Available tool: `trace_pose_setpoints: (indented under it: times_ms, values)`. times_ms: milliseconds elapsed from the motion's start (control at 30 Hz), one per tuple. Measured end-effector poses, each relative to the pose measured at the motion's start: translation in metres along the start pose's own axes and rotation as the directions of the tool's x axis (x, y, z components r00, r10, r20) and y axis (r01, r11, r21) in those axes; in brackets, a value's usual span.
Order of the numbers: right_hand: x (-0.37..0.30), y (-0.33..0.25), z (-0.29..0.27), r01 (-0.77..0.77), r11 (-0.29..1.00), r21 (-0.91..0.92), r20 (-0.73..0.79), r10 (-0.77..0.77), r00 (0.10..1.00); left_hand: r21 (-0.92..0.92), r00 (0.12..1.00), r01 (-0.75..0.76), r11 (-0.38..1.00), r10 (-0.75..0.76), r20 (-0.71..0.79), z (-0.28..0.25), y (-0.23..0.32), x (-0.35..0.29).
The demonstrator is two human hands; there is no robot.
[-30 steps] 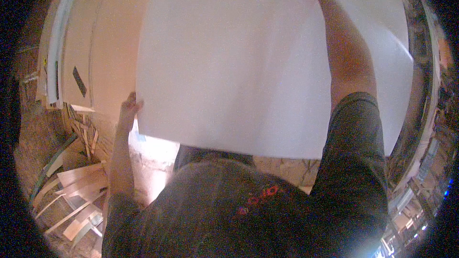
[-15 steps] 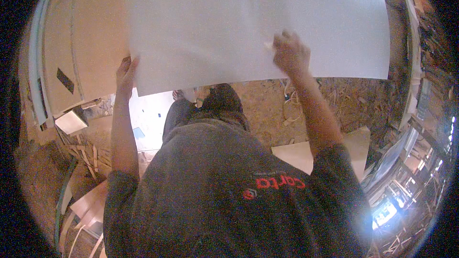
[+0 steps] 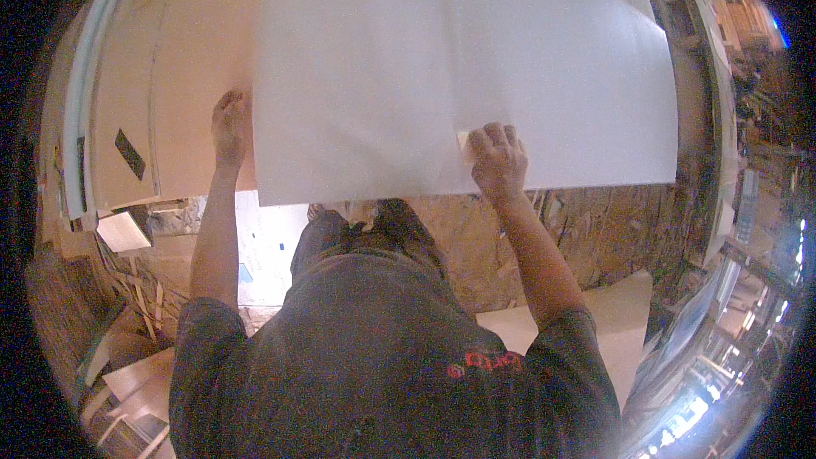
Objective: The person applies a white vinyl sheet to a wooden cabinet door, smoothing it with a small block to remove air bubbles. They then trim the excess vinyl along the edges using a utility knife.
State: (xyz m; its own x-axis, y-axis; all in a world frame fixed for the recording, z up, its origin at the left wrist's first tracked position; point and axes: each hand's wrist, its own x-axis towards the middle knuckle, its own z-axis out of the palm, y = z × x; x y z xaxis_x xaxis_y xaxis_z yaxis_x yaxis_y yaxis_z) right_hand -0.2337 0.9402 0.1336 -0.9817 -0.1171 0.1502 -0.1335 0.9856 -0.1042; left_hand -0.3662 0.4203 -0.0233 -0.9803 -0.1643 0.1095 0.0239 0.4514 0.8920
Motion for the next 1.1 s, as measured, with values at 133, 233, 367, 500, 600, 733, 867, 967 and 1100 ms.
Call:
trace_pose_setpoints:
  times_ms: [133,233,367,500,600,733,867,967,1100]
  values:
    - [0.052,0.005,0.015,-0.009,1.000,-0.016,0.022,0.010,1.000,0.672,0.968,-0.242,0.699,0.221,0.119,0.003,0.007,-0.007]
    - [0.132,0.006,0.025,-0.017,0.998,-0.060,0.016,0.018,1.000,0.707,0.991,-0.132,0.694,0.097,0.089,0.003,0.022,-0.010]
    - [0.247,0.035,0.050,0.024,0.986,-0.166,-0.003,-0.025,1.000,0.768,0.993,-0.114,0.630,0.041,0.114,0.007,0.038,-0.012]
    - [0.360,0.064,0.076,0.021,0.969,-0.246,-0.035,-0.031,0.999,0.791,0.993,-0.095,0.605,0.000,0.120,0.009,0.052,-0.013]
    - [0.426,0.072,0.084,0.046,0.973,-0.226,-0.070,-0.064,0.996,0.669,0.993,0.022,0.743,-0.095,0.073,0.007,0.054,-0.016]
    - [0.497,0.126,0.098,0.093,0.982,-0.167,0.020,-0.091,0.996,0.798,0.991,-0.124,0.589,0.033,0.129,0.013,0.062,-0.007]
    - [0.497,0.122,0.084,0.096,0.995,0.006,-0.129,-0.095,0.987,0.780,0.992,-0.071,0.622,-0.035,0.119,0.007,0.053,-0.011]
    - [0.448,0.115,0.080,-0.025,0.992,-0.126,-0.039,0.020,0.999,0.787,0.994,-0.101,0.608,0.031,0.104,0.004,0.053,-0.016]
    - [0.365,0.072,0.061,-0.074,0.979,-0.188,0.079,0.090,0.993,0.802,0.989,-0.145,0.579,0.091,0.112,0.005,0.028,-0.014]
